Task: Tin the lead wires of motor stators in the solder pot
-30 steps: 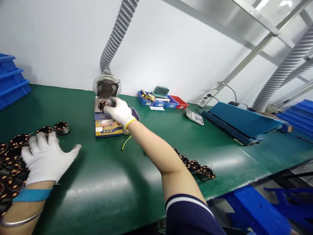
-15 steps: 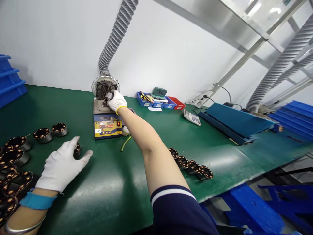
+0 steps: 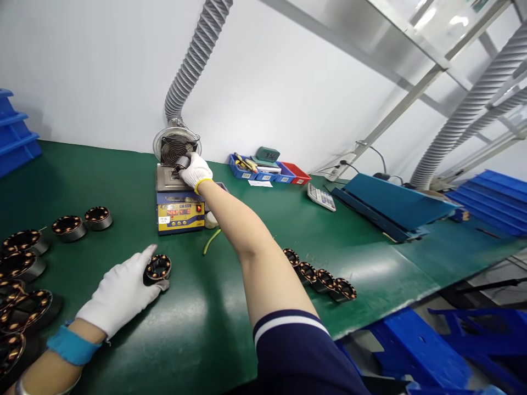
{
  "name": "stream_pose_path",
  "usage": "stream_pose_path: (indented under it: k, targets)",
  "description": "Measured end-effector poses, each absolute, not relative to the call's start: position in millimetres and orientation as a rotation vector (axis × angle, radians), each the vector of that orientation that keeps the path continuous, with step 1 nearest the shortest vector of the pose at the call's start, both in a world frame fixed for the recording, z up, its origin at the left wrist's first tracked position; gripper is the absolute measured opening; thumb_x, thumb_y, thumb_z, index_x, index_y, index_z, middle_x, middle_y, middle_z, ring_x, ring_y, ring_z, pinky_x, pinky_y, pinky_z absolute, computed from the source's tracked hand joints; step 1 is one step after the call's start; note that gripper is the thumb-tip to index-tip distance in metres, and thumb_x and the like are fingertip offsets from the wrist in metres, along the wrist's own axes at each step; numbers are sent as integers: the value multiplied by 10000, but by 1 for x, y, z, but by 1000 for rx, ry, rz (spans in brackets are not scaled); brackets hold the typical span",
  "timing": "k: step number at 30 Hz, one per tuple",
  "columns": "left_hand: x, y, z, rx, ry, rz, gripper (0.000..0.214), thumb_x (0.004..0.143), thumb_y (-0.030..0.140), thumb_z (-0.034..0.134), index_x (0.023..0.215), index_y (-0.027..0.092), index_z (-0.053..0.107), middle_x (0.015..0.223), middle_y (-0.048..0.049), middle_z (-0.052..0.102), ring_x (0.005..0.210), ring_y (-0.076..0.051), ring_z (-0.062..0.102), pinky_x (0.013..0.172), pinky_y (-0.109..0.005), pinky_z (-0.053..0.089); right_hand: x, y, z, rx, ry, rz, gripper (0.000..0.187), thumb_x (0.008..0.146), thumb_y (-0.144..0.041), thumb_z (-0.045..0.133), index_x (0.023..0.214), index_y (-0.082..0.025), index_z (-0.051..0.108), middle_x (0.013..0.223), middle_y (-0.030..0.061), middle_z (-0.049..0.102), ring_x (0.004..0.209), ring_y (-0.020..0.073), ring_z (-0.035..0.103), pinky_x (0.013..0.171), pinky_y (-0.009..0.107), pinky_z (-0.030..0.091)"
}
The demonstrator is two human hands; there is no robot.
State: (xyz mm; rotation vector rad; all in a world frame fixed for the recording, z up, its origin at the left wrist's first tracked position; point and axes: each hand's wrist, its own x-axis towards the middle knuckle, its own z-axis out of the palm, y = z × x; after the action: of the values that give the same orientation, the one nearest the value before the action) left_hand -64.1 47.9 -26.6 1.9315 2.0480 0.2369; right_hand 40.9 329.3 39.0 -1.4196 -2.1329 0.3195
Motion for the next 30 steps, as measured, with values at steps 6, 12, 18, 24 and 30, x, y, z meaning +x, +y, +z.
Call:
stream_pose_path:
  k: [6,12,18,24,30]
  targets:
    - [-63,48,-23,1836,2041,177,597,776,475,617,1325,260,521,1169,-73,653,997,-326,628,840,-409,472,40,330,38,-1425,-2111,324,610,692,-285,635,1284,-169,552,1162,71,666,1085,258,628,968,368,498]
    - [-64,50,-16,1737,2021,187,457,731,489,631,1155,321,613,1075,-23,697,969,-326,640,783,-389,468,40,334,44,-1429,-2064,315,630,698,-258,648,1308,-154,532,1193,66,651,1114,238,615,994,354,485]
    - [-64,50,-14,1723,2031,157,403,725,522,616,1061,300,621,1005,-40,705,940,-346,645,727,-382,448,38,328,42,-1443,-2065,350,630,707,-265,662,1312,-163,520,1186,59,655,1106,228,619,1002,356,479]
    - [-64,52,-15,1717,2047,134,402,710,573,605,994,288,606,981,-50,698,908,-350,640,712,-383,444,39,321,44,-1421,-2079,359,551,762,-235,616,1286,-100,513,1186,98,644,1115,217,607,1000,370,453]
    - [-70,55,-16,1701,2043,68,434,713,647,562,958,293,615,955,-56,700,889,-350,649,692,-381,459,47,317,65,-1375,-1978,446,575,753,-263,648,1298,-122,528,1168,66,647,1094,188,610,987,316,458]
